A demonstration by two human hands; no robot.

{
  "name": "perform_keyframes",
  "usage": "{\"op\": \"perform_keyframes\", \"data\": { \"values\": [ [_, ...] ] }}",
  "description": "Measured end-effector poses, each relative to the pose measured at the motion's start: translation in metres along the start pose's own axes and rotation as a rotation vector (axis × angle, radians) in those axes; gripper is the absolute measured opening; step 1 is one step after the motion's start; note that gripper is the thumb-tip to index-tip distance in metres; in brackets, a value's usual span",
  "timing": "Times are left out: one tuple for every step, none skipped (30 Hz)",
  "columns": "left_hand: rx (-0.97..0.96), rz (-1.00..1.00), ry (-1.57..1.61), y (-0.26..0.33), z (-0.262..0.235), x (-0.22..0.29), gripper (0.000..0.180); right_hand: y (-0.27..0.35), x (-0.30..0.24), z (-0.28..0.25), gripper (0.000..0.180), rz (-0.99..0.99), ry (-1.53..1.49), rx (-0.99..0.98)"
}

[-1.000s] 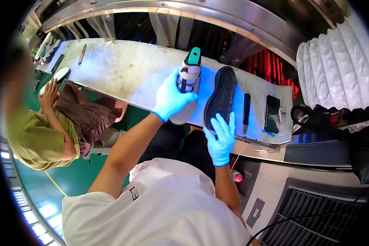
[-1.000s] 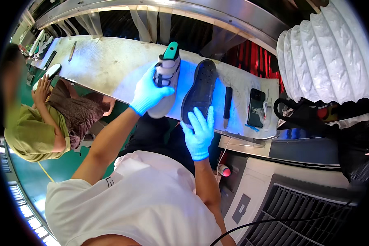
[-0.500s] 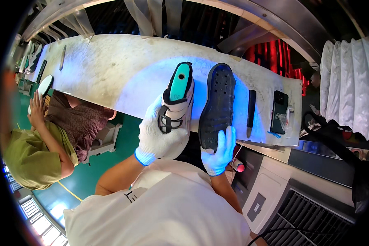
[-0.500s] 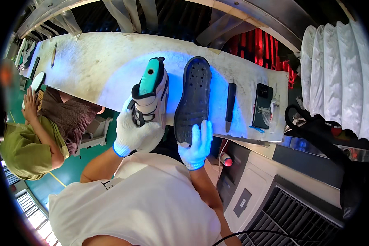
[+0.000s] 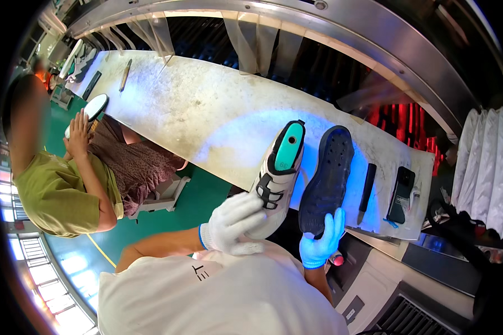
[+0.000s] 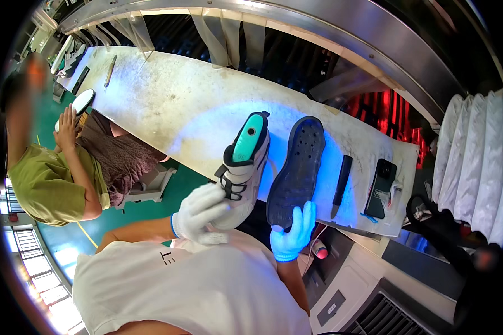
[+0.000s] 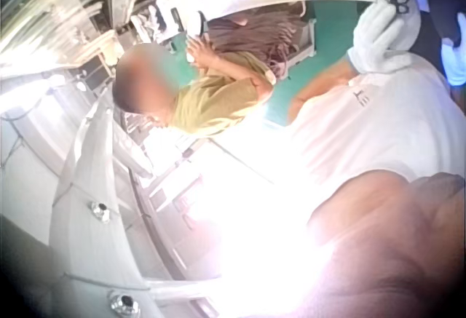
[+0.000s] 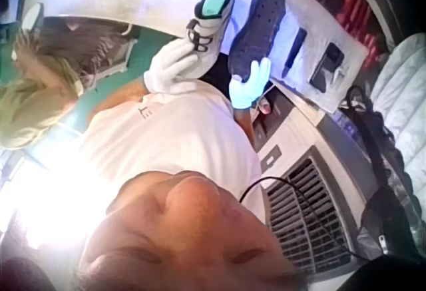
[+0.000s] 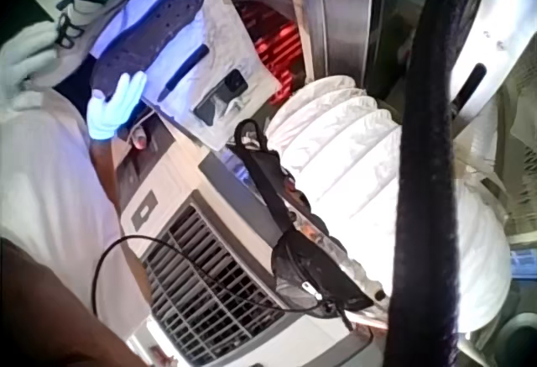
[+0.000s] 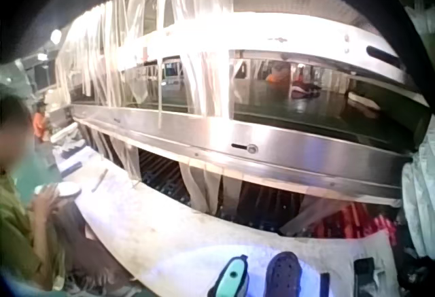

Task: The person cleans a pair of sneakers on a workbench. They use a small brush to scrub the upper and sole of one shoe, then place it on a shelf. They repeat the same brushing process on the second shoe, handling each shoe one at a time.

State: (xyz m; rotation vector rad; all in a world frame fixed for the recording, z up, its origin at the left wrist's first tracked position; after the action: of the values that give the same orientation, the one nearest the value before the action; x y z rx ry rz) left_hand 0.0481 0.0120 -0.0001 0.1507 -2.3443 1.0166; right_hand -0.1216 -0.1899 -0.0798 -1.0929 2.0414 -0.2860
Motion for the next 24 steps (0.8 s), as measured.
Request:
{"op": "perform_keyframes", "data": {
  "values": [
    [-0.049, 0.091, -0.051, 0.012, 0.008, 0.001, 0.074, -0.003, -0.002, 0.001, 0.069, -0.018, -0.008, -0.016],
    [-0.109, 0.195, -0.091, 0.021, 0.019, 0.004, 0.072, -0.005, -0.003, -0.001, 0.067, -0.023, -0.007, -0.021],
    [-0.075, 0.228, -0.134, 0.028, 0.021, 0.001, 0.06, -0.008, -0.003, 0.002, 0.067, -0.024, -0.016, -0.023],
    [-0.077, 0.35, -0.303, 0.035, 0.024, -0.001, 0.047, -0.015, -0.009, -0.003, 0.049, -0.045, -0.066, -0.013],
    [-0.123, 0.33, -0.283, 0.022, 0.022, -0.006, 0.043, -0.017, -0.008, -0.004, 0.043, -0.043, -0.074, -0.005],
    [-0.169, 0.309, -0.264, 0.007, 0.022, -0.01, 0.04, -0.018, -0.009, -0.006, 0.045, -0.044, -0.083, 0.001],
    [-0.16, 0.424, -0.307, -0.012, 0.021, 0.0, 0.04, -0.024, -0.009, -0.011, 0.061, -0.002, -0.131, -0.002],
    [-0.142, 0.53, -0.36, -0.027, 0.021, 0.013, 0.039, -0.03, -0.006, -0.009, 0.055, -0.011, -0.114, -0.016],
    [-0.097, 0.507, -0.312, -0.042, 0.016, 0.022, 0.037, -0.036, -0.007, -0.016, 0.052, -0.048, -0.123, -0.044],
    [-0.089, 0.487, -0.266, -0.069, 0.009, 0.029, 0.038, -0.045, -0.013, -0.025, 0.049, -0.085, -0.134, -0.069],
    [-0.05, 0.19, -0.062, -0.092, 0.002, 0.011, 0.041, -0.057, -0.027, -0.046, 0.045, -0.116, -0.15, -0.049],
    [-0.05, 0.035, 0.023, -0.113, -0.009, 0.012, 0.043, -0.067, -0.044, -0.071, 0.042, -0.153, -0.172, -0.031],
    [-0.039, -0.119, 0.113, -0.132, -0.018, 0.013, 0.046, -0.075, -0.062, -0.1, 0.035, -0.183, -0.28, 0.026],
    [-0.074, -0.136, 0.086, -0.157, -0.038, 0.033, 0.05, -0.078, -0.071, -0.123, 0.028, -0.159, -0.433, 0.063],
    [-0.165, -0.218, 0.141, -0.162, -0.038, 0.033, 0.057, -0.08, -0.071, -0.136, 0.029, 0.017, -0.569, 0.035],
    [-0.119, -0.221, 0.174, -0.159, -0.039, 0.037, 0.059, -0.073, -0.065, -0.142, 0.031, 0.195, -0.703, 0.008],
    [-0.086, -0.212, 0.213, -0.154, -0.03, 0.039, 0.061, -0.061, -0.054, -0.149, 0.041, 0.27, -0.735, 0.049],
    [-0.052, -0.203, 0.253, -0.148, -0.023, 0.041, 0.063, -0.064, -0.059, -0.149, 0.043, 0.27, -0.77, 0.016],
    [-0.012, -0.163, 0.256, -0.142, -0.019, 0.044, 0.071, -0.07, -0.062, -0.146, 0.045, 0.276, -0.813, -0.002],
    [0.06, -0.185, 0.208, -0.134, -0.019, 0.048, 0.064, -0.074, -0.067, -0.141, 0.047, 0.288, -0.855, -0.03],
    [0.167, -0.167, 0.286, -0.129, -0.021, 0.047, 0.057, -0.078, -0.066, -0.126, 0.048, 0.368, -0.989, -0.125],
    [0.268, -0.164, 0.372, -0.12, -0.017, 0.044, 0.051, -0.078, -0.062, -0.119, 0.046, 0.407, -1.049, -0.141],
    [0.295, -0.095, 0.414, -0.116, -0.01, 0.047, 0.049, -0.08, -0.063, -0.116, 0.044, 0.429, -1.095, -0.155],
    [0.323, -0.024, 0.455, -0.112, -0.004, 0.049, 0.046, -0.08, -0.065, -0.113, 0.041, 0.449, -1.14, -0.169]
  ]
}}
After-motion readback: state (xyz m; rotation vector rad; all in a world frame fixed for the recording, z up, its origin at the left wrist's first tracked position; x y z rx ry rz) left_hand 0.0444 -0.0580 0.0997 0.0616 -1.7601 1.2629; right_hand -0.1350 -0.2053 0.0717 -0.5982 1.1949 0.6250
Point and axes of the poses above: each hand's wrist, its own y-axis away from the middle knuckle, its own z-axis out of the palm, x = y × z, the point moved 10 cm from there along -y, towards the middle knuckle, and after that the axes turned 8 degrees about z, right-handed, at the moved point
